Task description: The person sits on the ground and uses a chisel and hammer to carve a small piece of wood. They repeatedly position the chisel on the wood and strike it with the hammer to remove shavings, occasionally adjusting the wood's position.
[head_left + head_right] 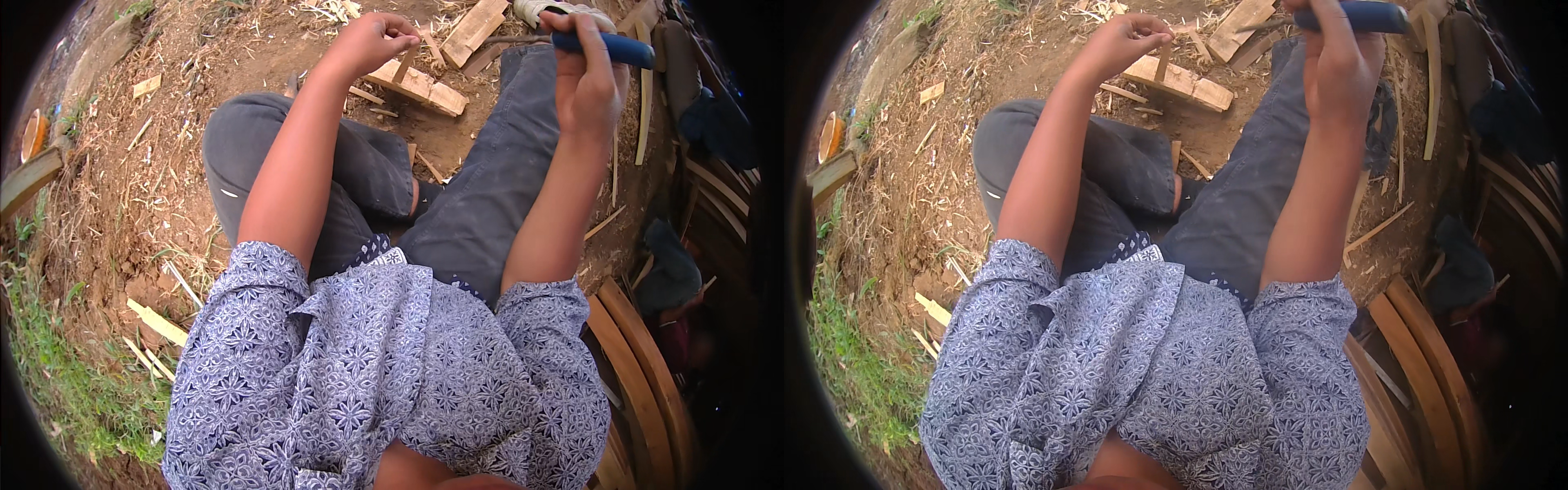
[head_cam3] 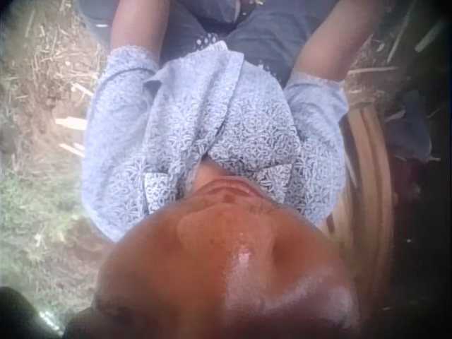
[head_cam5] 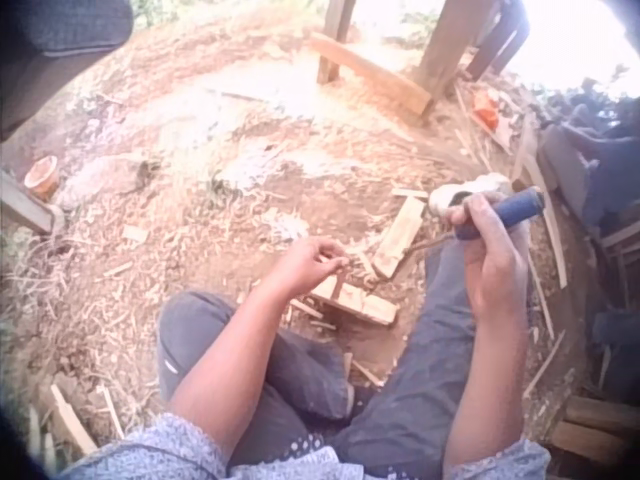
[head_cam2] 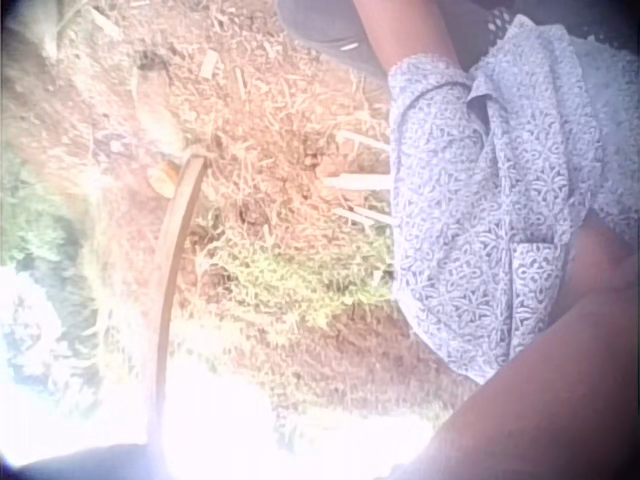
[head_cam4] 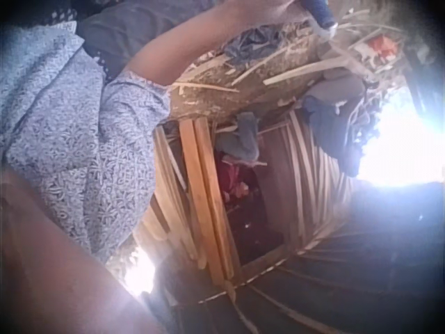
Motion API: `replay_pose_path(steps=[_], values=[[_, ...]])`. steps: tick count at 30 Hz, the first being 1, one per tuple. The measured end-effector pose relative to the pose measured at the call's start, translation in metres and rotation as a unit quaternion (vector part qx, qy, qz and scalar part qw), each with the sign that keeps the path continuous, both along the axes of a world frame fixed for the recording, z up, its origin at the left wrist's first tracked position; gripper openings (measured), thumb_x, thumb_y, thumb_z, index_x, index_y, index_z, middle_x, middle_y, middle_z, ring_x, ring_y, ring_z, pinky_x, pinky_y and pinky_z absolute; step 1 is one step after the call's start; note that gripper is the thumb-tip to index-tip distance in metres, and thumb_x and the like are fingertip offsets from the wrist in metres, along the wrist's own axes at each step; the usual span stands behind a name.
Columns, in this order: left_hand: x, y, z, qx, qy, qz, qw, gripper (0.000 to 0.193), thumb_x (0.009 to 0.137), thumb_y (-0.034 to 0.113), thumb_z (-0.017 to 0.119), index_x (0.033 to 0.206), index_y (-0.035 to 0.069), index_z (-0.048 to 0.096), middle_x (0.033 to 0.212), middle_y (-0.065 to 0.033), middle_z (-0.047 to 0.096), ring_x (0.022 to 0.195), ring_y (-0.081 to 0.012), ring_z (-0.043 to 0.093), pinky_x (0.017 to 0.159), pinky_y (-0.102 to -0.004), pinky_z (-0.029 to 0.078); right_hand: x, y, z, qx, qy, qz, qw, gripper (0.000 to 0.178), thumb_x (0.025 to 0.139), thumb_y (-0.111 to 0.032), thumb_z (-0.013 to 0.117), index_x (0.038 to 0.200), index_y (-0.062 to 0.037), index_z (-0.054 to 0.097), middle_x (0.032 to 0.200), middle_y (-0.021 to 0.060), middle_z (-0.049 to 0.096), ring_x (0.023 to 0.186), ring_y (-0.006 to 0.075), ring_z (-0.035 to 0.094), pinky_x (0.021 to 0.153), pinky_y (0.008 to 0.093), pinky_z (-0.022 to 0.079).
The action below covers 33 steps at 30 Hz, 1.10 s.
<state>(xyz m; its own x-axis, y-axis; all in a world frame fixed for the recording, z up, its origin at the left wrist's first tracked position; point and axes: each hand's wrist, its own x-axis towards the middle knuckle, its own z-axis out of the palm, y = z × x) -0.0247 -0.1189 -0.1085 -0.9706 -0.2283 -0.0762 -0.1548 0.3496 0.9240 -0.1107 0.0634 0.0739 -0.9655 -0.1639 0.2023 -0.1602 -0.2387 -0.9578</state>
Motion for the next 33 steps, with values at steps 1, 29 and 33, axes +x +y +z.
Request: replay_pose_path(steps=[1, 29, 33], values=[[0.001, 0.001, 0.001, 0.0, -0.001, -0.003, 1.0, 0.029, 0.093, 0.034, 0.074, 0.109, 0.01, 0.078, 0.095, -0.0078, 0.077, 0.091, -0.0185, 0.072, 0.08, -0.0349, 0.056, 0.018, -0.024, 0.017, 0.0, 0.015, -0.01, 1.0, 0.025, 0.1, -0.028, 0.063, 0.088, -0.0067, 0.06, 0.072, 0.0028, 0.058, 0.065, 0.0144, 0.056, 0.067, 0.0268, 0.047], [0.0, 0.004, 0.02, 0.064, -0.056, -0.056, 0.995, 0.015, 0.096, 0.014, 0.071, 0.102, 0.001, 0.07, 0.093, -0.0063, 0.075, 0.091, -0.0108, 0.07, 0.08, -0.0264, 0.055, -0.005, -0.04, -0.087, -0.103, -0.213, -0.148, 0.96, 0.034, 0.098, -0.025, 0.065, 0.073, -0.0148, 0.045, 0.056, -0.0048, 0.041, 0.041, 0.0089, 0.038, 0.039, 0.0268, 0.031], [0.0, 0.005, 0.017, 0.076, -0.043, -0.044, 0.995, 0.015, 0.096, 0.014, 0.07, 0.102, 0.0, 0.071, 0.092, -0.0063, 0.075, 0.09, -0.012, 0.07, 0.082, -0.0273, 0.056, -0.004, -0.04, -0.082, -0.075, -0.168, -0.113, 0.976, 0.031, 0.098, -0.024, 0.066, 0.074, -0.0133, 0.048, 0.058, -0.005, 0.043, 0.045, 0.0085, 0.041, 0.043, 0.0271, 0.034]])
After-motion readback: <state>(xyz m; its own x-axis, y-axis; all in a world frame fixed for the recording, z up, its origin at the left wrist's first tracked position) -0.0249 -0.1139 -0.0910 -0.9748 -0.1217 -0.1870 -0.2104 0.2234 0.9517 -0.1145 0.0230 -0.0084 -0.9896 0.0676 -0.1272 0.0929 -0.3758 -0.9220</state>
